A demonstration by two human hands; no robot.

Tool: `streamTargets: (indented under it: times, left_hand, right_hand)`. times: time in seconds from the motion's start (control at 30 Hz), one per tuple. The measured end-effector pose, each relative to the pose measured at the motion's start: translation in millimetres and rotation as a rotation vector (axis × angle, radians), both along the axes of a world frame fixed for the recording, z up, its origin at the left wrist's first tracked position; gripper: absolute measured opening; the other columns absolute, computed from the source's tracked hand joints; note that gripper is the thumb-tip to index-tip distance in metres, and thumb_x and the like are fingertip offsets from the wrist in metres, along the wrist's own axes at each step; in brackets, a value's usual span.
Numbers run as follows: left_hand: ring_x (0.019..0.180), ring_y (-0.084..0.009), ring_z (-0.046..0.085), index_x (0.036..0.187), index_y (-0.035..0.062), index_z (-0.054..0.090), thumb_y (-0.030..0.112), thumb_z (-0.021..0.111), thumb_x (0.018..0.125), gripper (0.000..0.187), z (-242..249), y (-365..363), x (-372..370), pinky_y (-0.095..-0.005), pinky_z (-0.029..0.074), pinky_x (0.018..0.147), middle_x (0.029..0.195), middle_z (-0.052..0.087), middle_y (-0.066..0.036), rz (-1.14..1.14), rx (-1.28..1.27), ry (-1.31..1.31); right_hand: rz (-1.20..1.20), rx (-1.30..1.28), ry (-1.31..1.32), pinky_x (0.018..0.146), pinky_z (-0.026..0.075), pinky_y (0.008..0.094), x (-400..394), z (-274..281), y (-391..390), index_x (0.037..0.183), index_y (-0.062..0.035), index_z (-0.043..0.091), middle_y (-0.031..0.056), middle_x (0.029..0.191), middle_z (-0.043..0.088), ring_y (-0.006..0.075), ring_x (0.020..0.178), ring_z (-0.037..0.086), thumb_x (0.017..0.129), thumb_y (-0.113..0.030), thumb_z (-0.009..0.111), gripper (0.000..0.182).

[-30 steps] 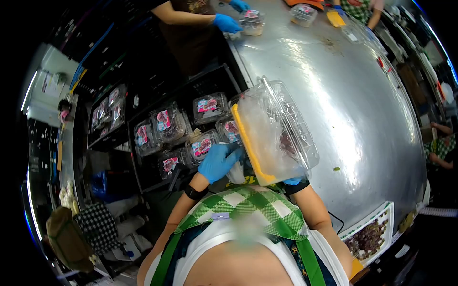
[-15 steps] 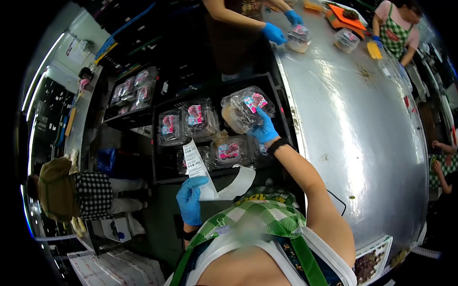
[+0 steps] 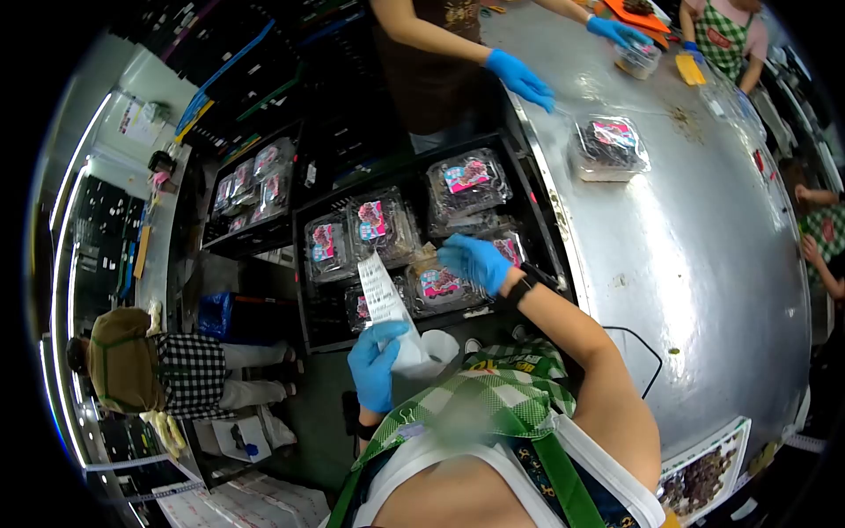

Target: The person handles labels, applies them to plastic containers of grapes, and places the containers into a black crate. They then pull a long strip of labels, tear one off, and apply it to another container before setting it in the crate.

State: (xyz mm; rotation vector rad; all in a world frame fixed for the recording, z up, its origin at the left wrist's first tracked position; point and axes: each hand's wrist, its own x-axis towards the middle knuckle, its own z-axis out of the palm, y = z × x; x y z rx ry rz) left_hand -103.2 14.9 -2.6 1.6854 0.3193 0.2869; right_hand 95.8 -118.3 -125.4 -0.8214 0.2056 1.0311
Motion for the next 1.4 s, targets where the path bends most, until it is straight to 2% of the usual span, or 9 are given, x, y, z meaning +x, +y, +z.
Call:
streamTargets:
  times: [0.2,0.33,0.53,0.63,0.77,0.83,1.03,1.23,1.4]
  left_hand:
    - [0.103,-0.0168,0.046,0.111,0.0033,0.049,-0.010,0.048,0.066,0.047,-6,-26,55,-0.0276,0.035,0.089,0.111,0.047,-0.009,-0.300,0.098,-0.168]
    - [0.110,-0.0180,0.041,0.122,0.0068,0.039,-0.012,0.049,0.065,0.061,-3,-53,73,-0.0285,0.032,0.095,0.122,0.040,-0.008,-0.505,0.098,-0.265]
    - [0.112,-0.0180,0.039,0.126,0.0055,0.032,-0.008,0.056,0.066,0.065,-6,-62,84,-0.0300,0.032,0.095,0.124,0.039,-0.008,-0.756,0.083,-0.273]
    - [0.112,-0.0201,0.040,0.122,0.0057,0.037,-0.005,0.062,0.065,0.064,4,-65,81,-0.0300,0.036,0.093,0.122,0.040,-0.008,-0.743,-0.380,-0.165]
    - [0.106,-0.0168,0.045,0.105,0.0031,0.053,-0.004,0.064,0.064,0.043,-14,-60,92,-0.0267,0.040,0.088,0.116,0.046,-0.008,-0.777,-0.130,-0.279]
    - [0.092,-0.0141,0.053,0.093,0.0022,0.060,-0.005,0.062,0.067,0.027,-18,-65,84,-0.0247,0.043,0.082,0.101,0.056,-0.007,-0.628,-0.348,-0.079]
    - [0.074,-0.0102,0.056,0.088,0.0014,0.060,-0.001,0.060,0.073,0.015,-9,-71,77,-0.0224,0.045,0.070,0.084,0.061,-0.004,-0.421,-0.351,-0.027]
    - [0.074,-0.0077,0.054,0.085,0.0032,0.059,0.003,0.059,0.076,0.010,-8,-75,76,-0.0193,0.045,0.067,0.081,0.059,-0.002,-0.382,-0.572,-0.042]
    - [0.071,-0.0065,0.051,0.085,0.0031,0.058,0.009,0.059,0.077,0.010,-15,-72,73,-0.0196,0.042,0.067,0.080,0.058,-0.001,-0.288,-0.414,-0.150]
  right_hand:
    - [-0.120,-0.117,-0.605,0.067,0.042,0.0195,-66,118,-49,0.123,-0.0072,0.036,0.0039,0.092,0.056,0.0075,0.078,0.053,0.085,-0.027,0.047,0.044]
    - [-0.466,-0.192,-0.588,0.070,0.043,0.0198,-85,127,-62,0.121,0.0025,0.032,0.0045,0.087,0.056,0.0068,0.077,0.053,0.078,-0.005,0.056,0.050]
    - [-0.566,-0.231,-0.458,0.075,0.043,0.0218,-98,121,-90,0.119,0.0064,0.033,0.0068,0.090,0.056,0.0089,0.080,0.054,0.078,-0.011,0.056,0.050]
    - [-0.603,-0.134,-0.480,0.054,0.040,0.0163,-107,127,-85,0.127,-0.0006,0.027,0.0013,0.083,0.056,0.0057,0.067,0.052,0.078,-0.013,0.057,0.059]
    - [-0.468,-0.237,-0.585,0.045,0.033,0.0136,-107,123,-92,0.130,-0.0040,0.022,-0.0040,0.070,0.051,0.0007,0.055,0.043,0.076,-0.013,0.059,0.066]
    - [-0.403,-0.357,-0.602,0.046,0.033,0.0156,-106,130,-98,0.132,-0.0064,0.019,-0.0042,0.065,0.047,0.0010,0.054,0.041,0.075,-0.015,0.059,0.070]
    - [-0.652,-0.804,-1.616,0.081,0.036,0.0312,-112,138,-92,0.098,-0.0075,0.057,0.0071,0.085,0.053,0.0218,0.090,0.049,0.068,-0.015,0.065,0.032]
    - [-0.571,-0.331,-0.889,0.062,0.043,0.0206,-114,122,-78,0.088,-0.0024,0.058,0.0042,0.082,0.059,0.0073,0.070,0.053,0.073,-0.002,0.061,0.016]
    - [-0.590,-0.437,-1.005,0.057,0.040,0.0187,-118,120,-70,0.080,-0.0005,0.060,0.0021,0.072,0.058,0.0034,0.064,0.048,0.073,-0.004,0.062,0.009]
